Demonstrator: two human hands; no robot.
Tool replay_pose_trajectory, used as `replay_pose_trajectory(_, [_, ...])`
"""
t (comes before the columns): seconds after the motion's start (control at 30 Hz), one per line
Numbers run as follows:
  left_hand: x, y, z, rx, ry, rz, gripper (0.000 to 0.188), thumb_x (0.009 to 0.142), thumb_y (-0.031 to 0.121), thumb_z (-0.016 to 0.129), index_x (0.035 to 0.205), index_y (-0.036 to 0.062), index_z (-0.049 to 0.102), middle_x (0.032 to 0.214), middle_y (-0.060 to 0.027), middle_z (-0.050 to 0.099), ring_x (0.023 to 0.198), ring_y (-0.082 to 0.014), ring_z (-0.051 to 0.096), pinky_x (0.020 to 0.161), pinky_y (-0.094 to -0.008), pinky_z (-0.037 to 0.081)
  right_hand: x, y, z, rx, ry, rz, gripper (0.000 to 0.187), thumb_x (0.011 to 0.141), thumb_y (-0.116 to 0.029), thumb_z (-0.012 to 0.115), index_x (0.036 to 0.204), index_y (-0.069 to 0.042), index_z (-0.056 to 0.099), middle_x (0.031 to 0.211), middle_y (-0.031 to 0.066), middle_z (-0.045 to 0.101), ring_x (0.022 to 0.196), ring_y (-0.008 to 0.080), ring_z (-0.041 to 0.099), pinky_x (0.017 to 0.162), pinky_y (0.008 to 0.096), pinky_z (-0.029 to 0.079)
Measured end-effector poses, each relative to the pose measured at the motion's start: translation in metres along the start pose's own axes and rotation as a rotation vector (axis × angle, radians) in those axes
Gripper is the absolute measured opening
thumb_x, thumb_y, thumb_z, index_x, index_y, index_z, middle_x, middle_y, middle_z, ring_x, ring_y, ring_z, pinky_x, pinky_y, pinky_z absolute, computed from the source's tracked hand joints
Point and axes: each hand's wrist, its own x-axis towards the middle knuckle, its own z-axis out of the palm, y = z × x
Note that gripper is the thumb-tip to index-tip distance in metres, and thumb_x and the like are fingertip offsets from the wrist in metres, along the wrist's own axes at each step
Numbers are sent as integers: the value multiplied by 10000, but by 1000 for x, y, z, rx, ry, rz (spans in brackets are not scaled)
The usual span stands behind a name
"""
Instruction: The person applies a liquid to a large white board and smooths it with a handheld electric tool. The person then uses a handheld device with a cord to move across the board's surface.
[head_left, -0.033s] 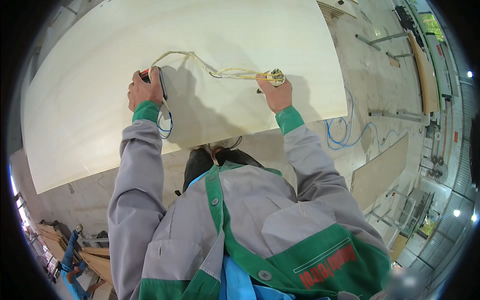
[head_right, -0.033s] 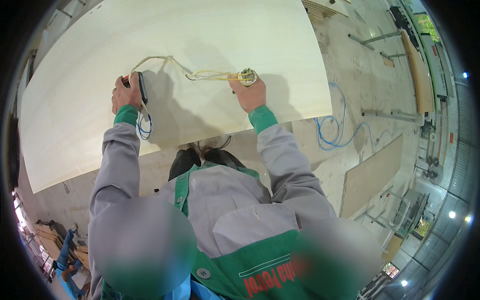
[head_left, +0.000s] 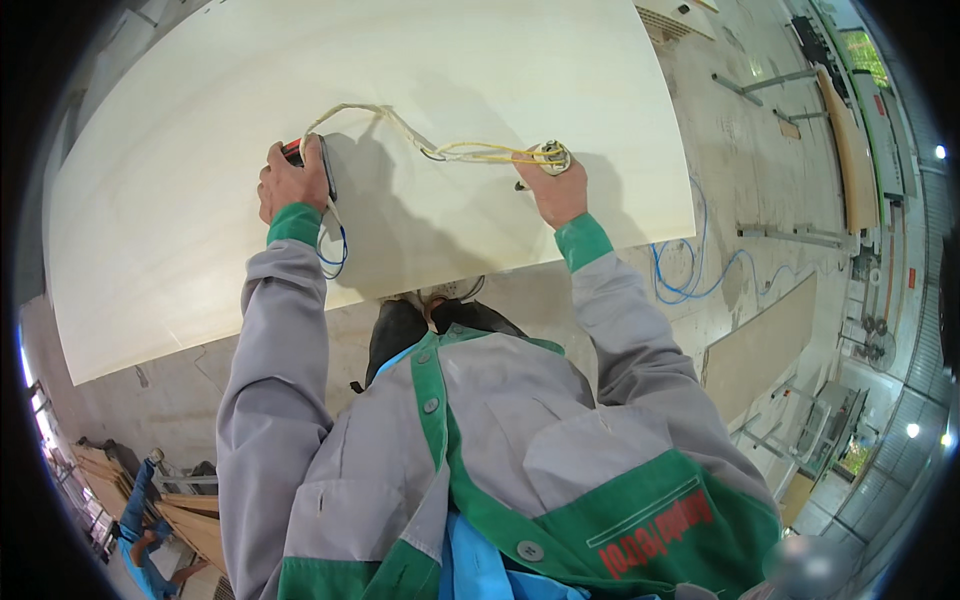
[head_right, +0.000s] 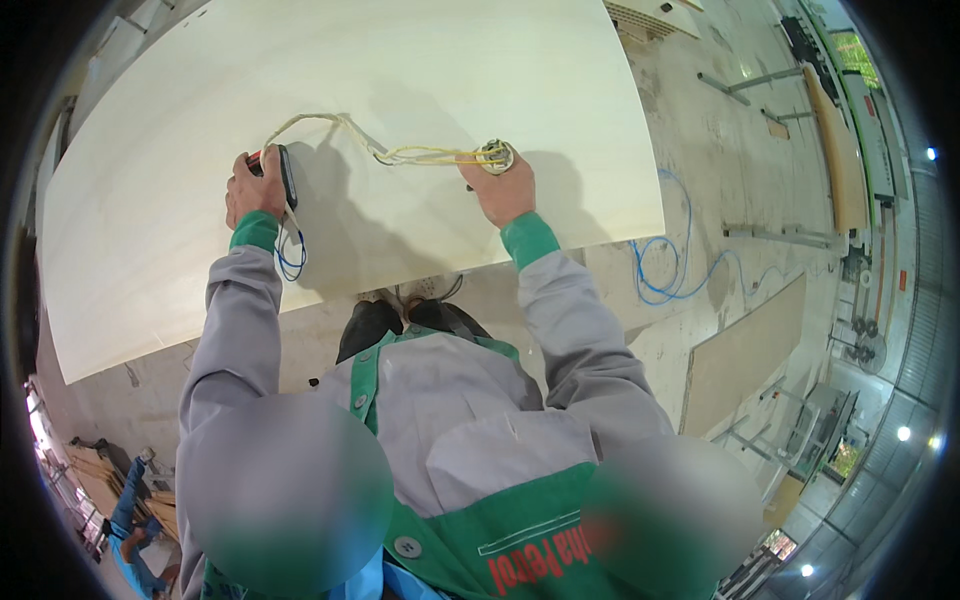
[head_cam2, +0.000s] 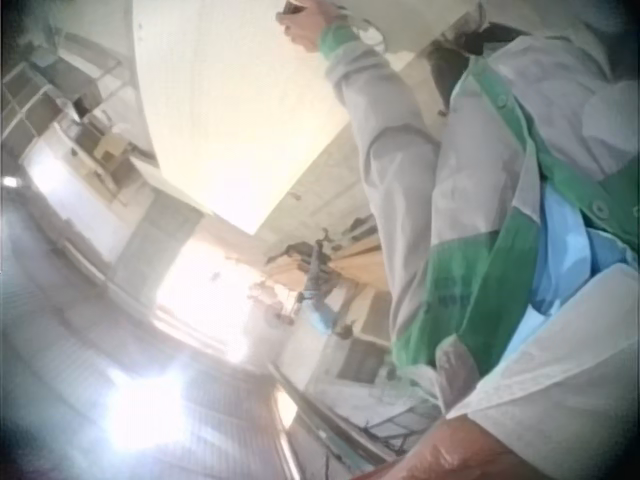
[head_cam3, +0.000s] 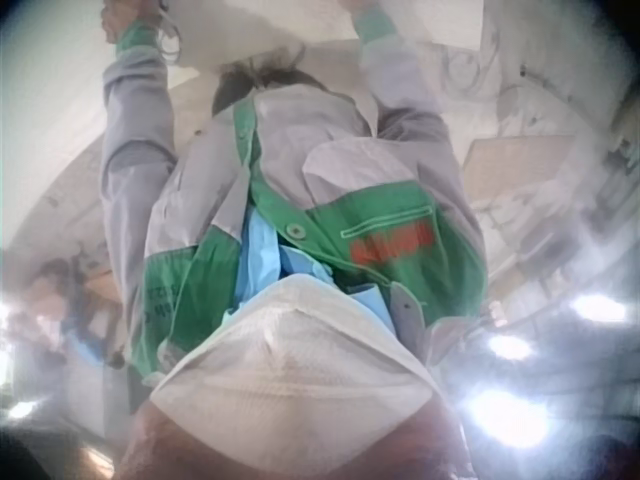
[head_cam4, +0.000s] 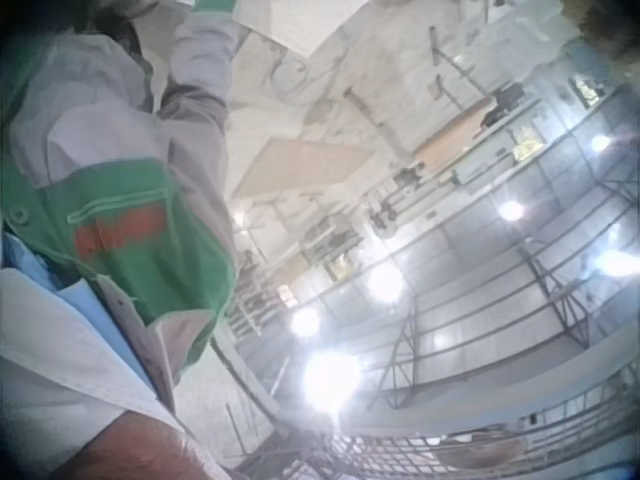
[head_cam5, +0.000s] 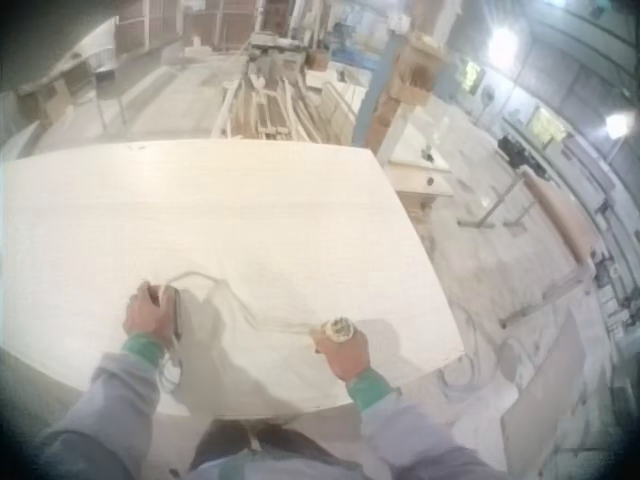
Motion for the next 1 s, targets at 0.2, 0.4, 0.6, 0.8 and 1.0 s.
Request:
replay_pose_trajectory(0.2, [6, 0, 7, -11, 17, -43, 802, 946, 698, 479, 1518, 136, 483, 1441, -181, 576, 1349, -367, 536, 1121, -509, 416, 21, 3, 7, 124, 50, -96, 218, 872, -170, 816, 947, 10, 719, 854, 35, 719, 745, 102, 639, 670, 287, 533])
replay_pose_trajectory(0.4, [12, 2, 13, -38, 31, -45, 824, 942, 718, 440, 1525, 137, 484, 1447, -201, 580, 1359, -381, 537, 1138, -512, 392, 43, 5, 19, 20, -1, -57, 271, 862, -202, 828, 975, 18, 716, 876, 32, 720, 748, 95, 637, 656, 284, 528])
replay_pose_trajectory(0.6, [15, 2, 15, -15, 18, -53, 804, 947, 681, 468, 1511, 107, 485, 1416, -190, 589, 1348, -367, 533, 1119, -498, 409, 59, 10, 23, -148, -40, 63, 280, 874, -221, 794, 986, 25, 721, 812, 12, 697, 708, 97, 609, 641, 281, 508])
replay_pose_trajectory(0.8, [18, -1, 18, -33, 56, -31, 800, 950, 666, 468, 1508, 93, 486, 1410, -199, 592, 1343, -371, 536, 1111, -501, 410, 68, 15, 31, 82, 35, -64, 243, 865, -191, 801, 968, 18, 734, 857, 21, 713, 760, 91, 622, 674, 280, 514])
replay_pose_trajectory(1.0, [19, -1, 19, -20, 40, -39, 790, 952, 649, 474, 1512, 93, 488, 1408, -200, 595, 1335, -374, 543, 1109, -499, 412, 86, 13, 34, 60, 87, -146, 265, 838, -210, 835, 960, 6, 740, 876, 34, 732, 775, 102, 641, 695, 289, 525])
